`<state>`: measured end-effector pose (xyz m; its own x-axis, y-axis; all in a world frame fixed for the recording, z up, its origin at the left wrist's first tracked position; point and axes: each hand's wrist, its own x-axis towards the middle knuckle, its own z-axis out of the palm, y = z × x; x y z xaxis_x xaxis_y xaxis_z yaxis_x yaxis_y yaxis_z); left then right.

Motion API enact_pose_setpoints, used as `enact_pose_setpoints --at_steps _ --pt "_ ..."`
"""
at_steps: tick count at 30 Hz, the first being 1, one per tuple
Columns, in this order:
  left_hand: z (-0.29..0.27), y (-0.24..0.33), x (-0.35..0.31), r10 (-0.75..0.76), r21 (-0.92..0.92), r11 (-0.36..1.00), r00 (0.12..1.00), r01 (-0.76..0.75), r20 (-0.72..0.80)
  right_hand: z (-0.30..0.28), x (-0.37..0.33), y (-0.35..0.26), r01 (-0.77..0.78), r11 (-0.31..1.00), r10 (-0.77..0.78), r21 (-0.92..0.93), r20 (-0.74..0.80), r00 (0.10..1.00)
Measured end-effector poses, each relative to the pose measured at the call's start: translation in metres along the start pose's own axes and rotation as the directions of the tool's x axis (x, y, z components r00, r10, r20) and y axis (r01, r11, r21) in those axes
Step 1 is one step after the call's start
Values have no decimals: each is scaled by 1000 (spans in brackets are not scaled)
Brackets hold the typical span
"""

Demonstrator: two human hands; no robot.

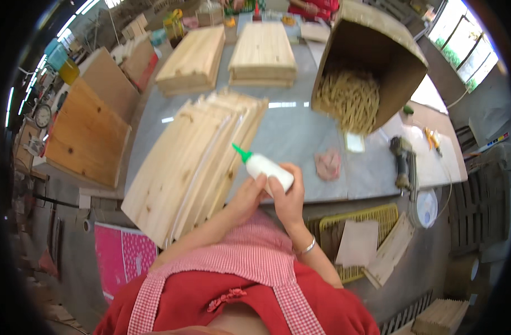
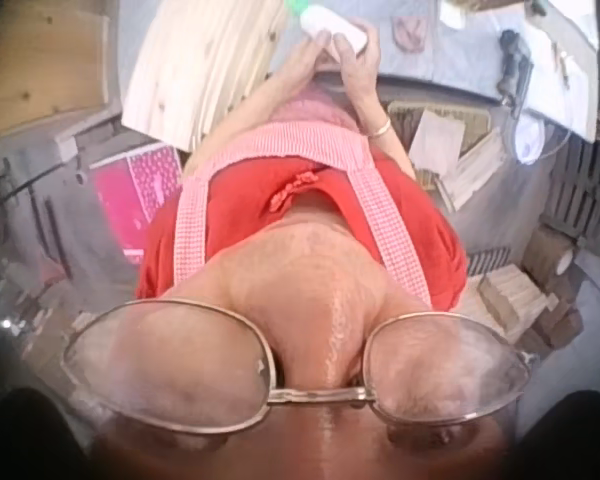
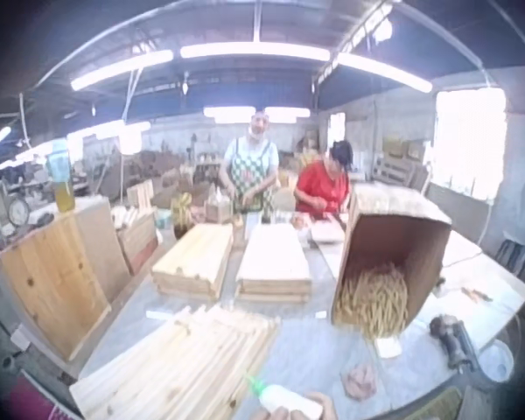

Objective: The person applies glue onto the edges of wooden boards using a bottle, fits the boards together to assemble a wooden box, and secures it with a rubber band.

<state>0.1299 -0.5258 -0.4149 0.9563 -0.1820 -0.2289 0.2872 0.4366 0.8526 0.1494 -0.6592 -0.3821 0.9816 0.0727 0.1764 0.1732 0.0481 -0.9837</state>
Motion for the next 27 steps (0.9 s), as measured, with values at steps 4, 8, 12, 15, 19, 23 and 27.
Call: enact_pose_setpoints --at_steps 4,8,12,15,19,23,27 --pt "3 20 -25 53 24 998 996 -52 -67 -15 25 -37 161 987 -160 -3 -120 980" --pt "-17 30 -57 -53 112 993 996 45 68 -48 60 -30 262 939 -299 -221 -158 941" --pt "-32 40 -101 -63 253 967 983 18 175 -65 72 -9 150 863 -258 -483 -165 952" --pt "-58 34 -141 -62 284 959 986 16 154 -61 75 -37 302 919 -348 -252 -165 923" --pt "-79 38 -224 -230 208 940 953 270 -197 -62 82 -36 312 911 -355 -271 -125 927" --pt "-118 30 -300 -321 356 871 940 339 -111 -68 76 -25 240 955 -265 -173 -147 953" --pt "-104 48 -324 -407 318 870 913 377 30 -52 69 -40 194 979 -182 63 -152 971"
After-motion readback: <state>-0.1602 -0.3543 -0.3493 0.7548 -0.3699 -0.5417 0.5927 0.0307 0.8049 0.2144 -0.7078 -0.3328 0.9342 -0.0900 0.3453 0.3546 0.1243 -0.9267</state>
